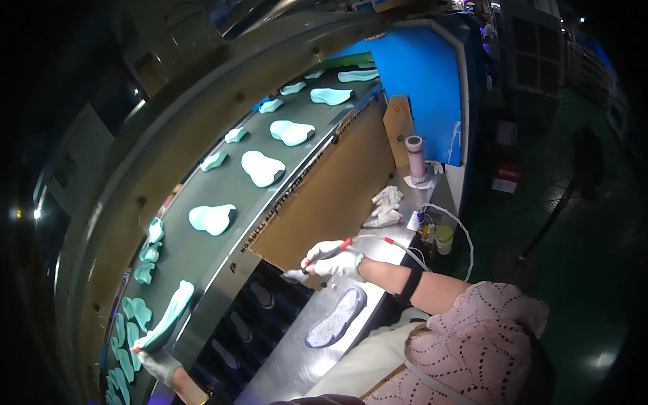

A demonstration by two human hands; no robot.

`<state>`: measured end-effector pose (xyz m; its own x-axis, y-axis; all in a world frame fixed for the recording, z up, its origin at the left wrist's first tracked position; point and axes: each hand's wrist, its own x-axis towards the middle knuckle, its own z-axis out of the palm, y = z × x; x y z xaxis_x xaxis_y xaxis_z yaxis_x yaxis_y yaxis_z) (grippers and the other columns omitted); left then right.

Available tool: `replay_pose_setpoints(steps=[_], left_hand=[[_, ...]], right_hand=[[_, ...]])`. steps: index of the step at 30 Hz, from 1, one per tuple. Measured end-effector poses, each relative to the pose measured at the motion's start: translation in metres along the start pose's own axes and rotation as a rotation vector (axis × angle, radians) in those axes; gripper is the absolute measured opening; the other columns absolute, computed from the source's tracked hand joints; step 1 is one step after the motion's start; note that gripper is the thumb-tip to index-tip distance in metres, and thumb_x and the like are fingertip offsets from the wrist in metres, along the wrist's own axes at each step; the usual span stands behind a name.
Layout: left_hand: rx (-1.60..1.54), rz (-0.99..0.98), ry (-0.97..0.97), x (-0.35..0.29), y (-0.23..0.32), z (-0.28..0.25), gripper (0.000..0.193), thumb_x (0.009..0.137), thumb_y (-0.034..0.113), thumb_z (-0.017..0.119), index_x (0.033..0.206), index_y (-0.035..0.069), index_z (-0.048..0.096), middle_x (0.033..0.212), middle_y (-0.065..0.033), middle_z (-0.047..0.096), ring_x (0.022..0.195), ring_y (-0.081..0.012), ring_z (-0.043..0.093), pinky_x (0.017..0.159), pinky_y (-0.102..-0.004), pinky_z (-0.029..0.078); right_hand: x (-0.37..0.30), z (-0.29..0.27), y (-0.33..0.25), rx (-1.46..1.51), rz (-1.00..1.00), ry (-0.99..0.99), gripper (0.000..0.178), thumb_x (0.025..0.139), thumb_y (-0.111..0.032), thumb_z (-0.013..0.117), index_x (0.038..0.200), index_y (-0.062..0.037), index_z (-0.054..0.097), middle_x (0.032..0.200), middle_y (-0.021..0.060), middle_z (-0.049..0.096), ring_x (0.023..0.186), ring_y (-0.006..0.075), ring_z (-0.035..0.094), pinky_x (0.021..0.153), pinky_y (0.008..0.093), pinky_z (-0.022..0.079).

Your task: Applying adhesive or primer to the surface of shoe soles using a brush.

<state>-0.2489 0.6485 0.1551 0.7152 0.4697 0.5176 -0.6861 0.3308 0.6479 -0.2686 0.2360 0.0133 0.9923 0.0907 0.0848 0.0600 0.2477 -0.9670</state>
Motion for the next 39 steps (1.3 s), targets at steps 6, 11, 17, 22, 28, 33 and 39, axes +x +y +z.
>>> replay_pose_setpoints(steps=[6, 11, 17, 22, 28, 33, 39], left_hand=[[-0.679, -0.659, -0.438, -0.049, -0.049, 0.052, 0.017, 0.079, 0.011, 0.046, 0.063, 0.011, 0.042, 0.063, 0.0013, 0.035, 0.058, -0.0097, 0.031, 0.056, -0.0255, 0.030], [-0.611, -1.161, -0.125, -0.137, -0.120, 0.055, 0.067, 0.081, 0.054, 0.038, 0.121, 0.000, 0.046, 0.126, -0.0241, 0.046, 0.109, -0.0360, 0.049, 0.095, -0.0455, 0.039], [-0.655, -1.408, -0.066, -0.180, -0.132, 0.070, 0.084, 0.073, 0.073, 0.042, 0.126, 0.008, 0.043, 0.119, -0.0146, 0.051, 0.107, -0.0365, 0.051, 0.095, -0.0549, 0.037], [-0.644, -1.251, -0.159, -0.200, -0.146, 0.069, 0.086, 0.074, 0.075, 0.036, 0.124, 0.007, 0.045, 0.123, -0.0168, 0.049, 0.110, -0.0324, 0.050, 0.097, -0.0428, 0.039], [-0.550, -1.164, -0.039, -0.204, -0.147, 0.071, 0.067, 0.081, 0.066, 0.038, 0.115, 0.010, 0.051, 0.108, -0.0079, 0.057, 0.098, -0.0217, 0.056, 0.087, -0.0351, 0.046], [-0.433, -1.220, 0.056, -0.192, -0.140, 0.064, 0.069, 0.079, 0.068, 0.040, 0.112, 0.009, 0.053, 0.101, -0.0086, 0.060, 0.090, -0.0229, 0.059, 0.082, -0.0360, 0.048], [-0.475, -1.251, 0.034, -0.184, -0.141, 0.054, 0.085, 0.074, 0.074, 0.038, 0.119, 0.003, 0.047, 0.113, -0.0162, 0.056, 0.101, -0.0294, 0.055, 0.089, -0.0415, 0.044]], right_hand=[[0.013, 0.000, -0.005, 0.233, -0.151, -0.004, 0.008, 0.077, -0.009, 0.063, 0.082, -0.0031, 0.062, 0.076, 0.0017, 0.062, 0.069, 0.0088, 0.055, 0.062, 0.0228, 0.045], [-0.006, 0.024, -0.027, 0.199, 0.023, -0.063, 0.024, 0.078, -0.004, 0.064, 0.100, -0.0044, 0.055, 0.094, 0.0038, 0.060, 0.086, 0.0115, 0.057, 0.075, 0.0245, 0.045], [0.003, 0.042, -0.007, 0.161, 0.055, -0.066, 0.022, 0.079, -0.003, 0.061, 0.099, -0.0070, 0.055, 0.095, 0.0023, 0.060, 0.089, 0.0105, 0.057, 0.080, 0.0251, 0.044], [0.012, 0.065, -0.011, -0.031, -0.057, 0.048, 0.019, 0.079, -0.002, 0.061, 0.097, -0.0038, 0.054, 0.093, 0.0052, 0.060, 0.084, 0.0098, 0.057, 0.072, 0.0225, 0.046], [-0.001, 0.077, 0.005, -0.108, -0.349, -0.118, 0.024, 0.081, -0.001, 0.061, 0.104, -0.0021, 0.054, 0.097, 0.0063, 0.061, 0.091, 0.0120, 0.058, 0.083, 0.0255, 0.045], [-0.006, 0.077, -0.002, -0.226, -0.331, -0.174, 0.021, 0.077, 0.001, 0.062, 0.098, -0.0026, 0.057, 0.092, 0.0055, 0.060, 0.084, 0.0117, 0.059, 0.078, 0.0245, 0.047], [-0.024, 0.083, 0.003, -0.276, -0.234, -0.235, 0.019, 0.072, 0.001, 0.064, 0.090, -0.0042, 0.061, 0.086, 0.0064, 0.062, 0.080, 0.0152, 0.060, 0.076, 0.0247, 0.047]])
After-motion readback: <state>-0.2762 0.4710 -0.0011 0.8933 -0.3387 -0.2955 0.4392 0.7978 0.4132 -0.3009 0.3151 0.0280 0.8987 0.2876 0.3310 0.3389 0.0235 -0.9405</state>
